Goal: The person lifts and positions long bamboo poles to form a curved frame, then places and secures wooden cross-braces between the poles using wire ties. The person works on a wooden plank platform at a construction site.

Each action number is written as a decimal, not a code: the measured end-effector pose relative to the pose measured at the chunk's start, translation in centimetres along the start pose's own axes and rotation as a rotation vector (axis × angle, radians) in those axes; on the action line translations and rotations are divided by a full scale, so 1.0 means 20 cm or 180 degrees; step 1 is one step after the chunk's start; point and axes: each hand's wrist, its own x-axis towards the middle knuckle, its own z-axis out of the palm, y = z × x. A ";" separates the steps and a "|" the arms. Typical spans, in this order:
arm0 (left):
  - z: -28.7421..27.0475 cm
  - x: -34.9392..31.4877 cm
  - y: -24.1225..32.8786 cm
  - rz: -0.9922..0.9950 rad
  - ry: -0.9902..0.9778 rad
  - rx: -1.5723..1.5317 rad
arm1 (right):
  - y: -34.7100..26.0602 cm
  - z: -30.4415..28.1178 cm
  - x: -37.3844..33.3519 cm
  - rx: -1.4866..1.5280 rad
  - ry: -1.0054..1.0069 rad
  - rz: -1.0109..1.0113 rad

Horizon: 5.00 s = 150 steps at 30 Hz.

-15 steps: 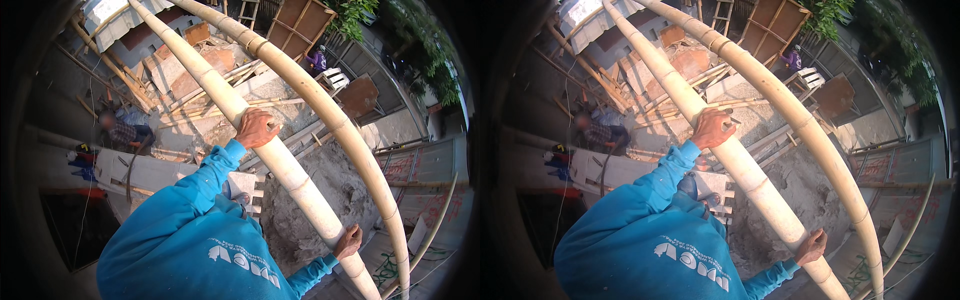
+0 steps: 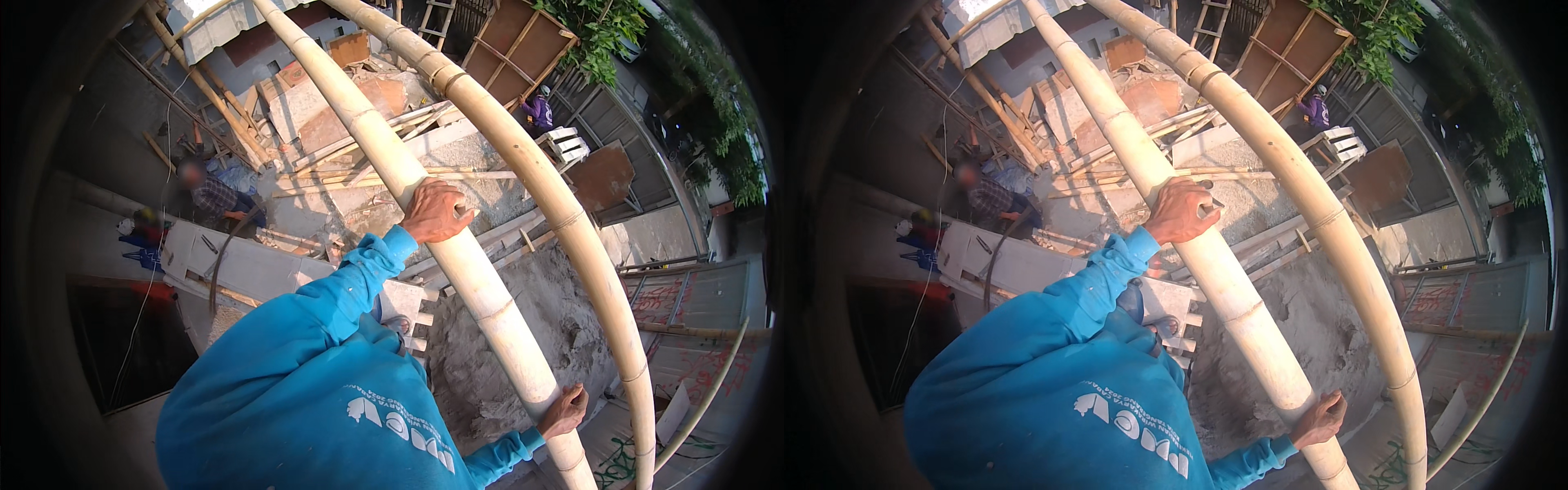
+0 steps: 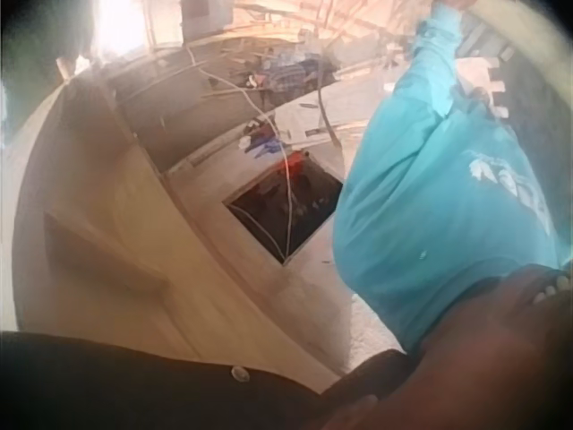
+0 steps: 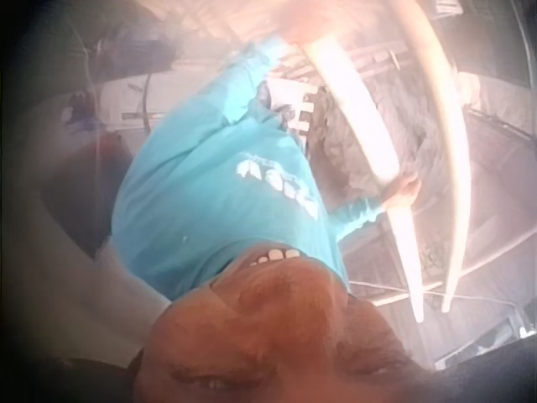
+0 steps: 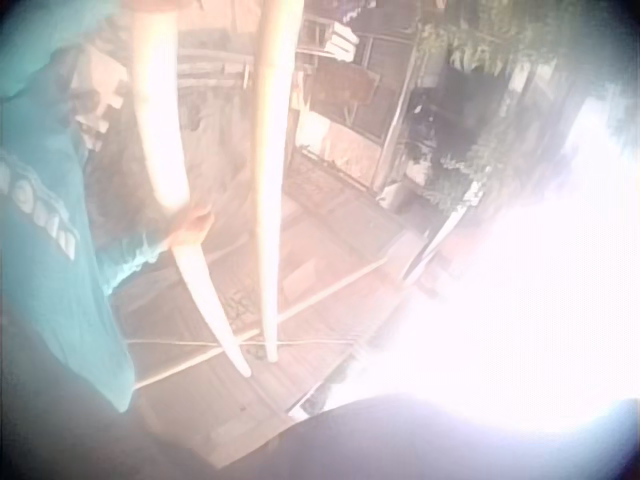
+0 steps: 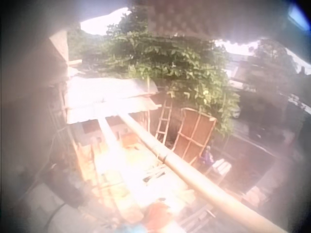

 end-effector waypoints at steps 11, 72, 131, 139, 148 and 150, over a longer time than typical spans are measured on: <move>-0.02 0.01 0.01 -0.0157 -0.0161 0.0013 | -0.01 0.01 -0.02 0.0146 0.0076 -0.0022; -0.02 0.07 -0.02 -0.0153 -0.0384 0.0294 | -0.08 0.00 -0.04 0.0468 0.0724 0.0198; -0.01 0.09 -0.05 0.0073 -0.0349 0.0590 | -0.04 0.06 -0.03 0.0688 0.0974 0.0121; -0.01 0.08 -0.06 0.0075 -0.0316 0.0460 | -0.06 0.03 -0.03 0.0645 0.0884 0.0141; -0.01 0.09 -0.07 -0.0032 -0.0430 0.0523 | -0.04 0.06 -0.03 0.0625 0.0899 0.0086; -0.01 0.09 -0.06 -0.0036 -0.0418 0.0500 | -0.04 0.06 -0.03 0.0635 0.0917 0.0063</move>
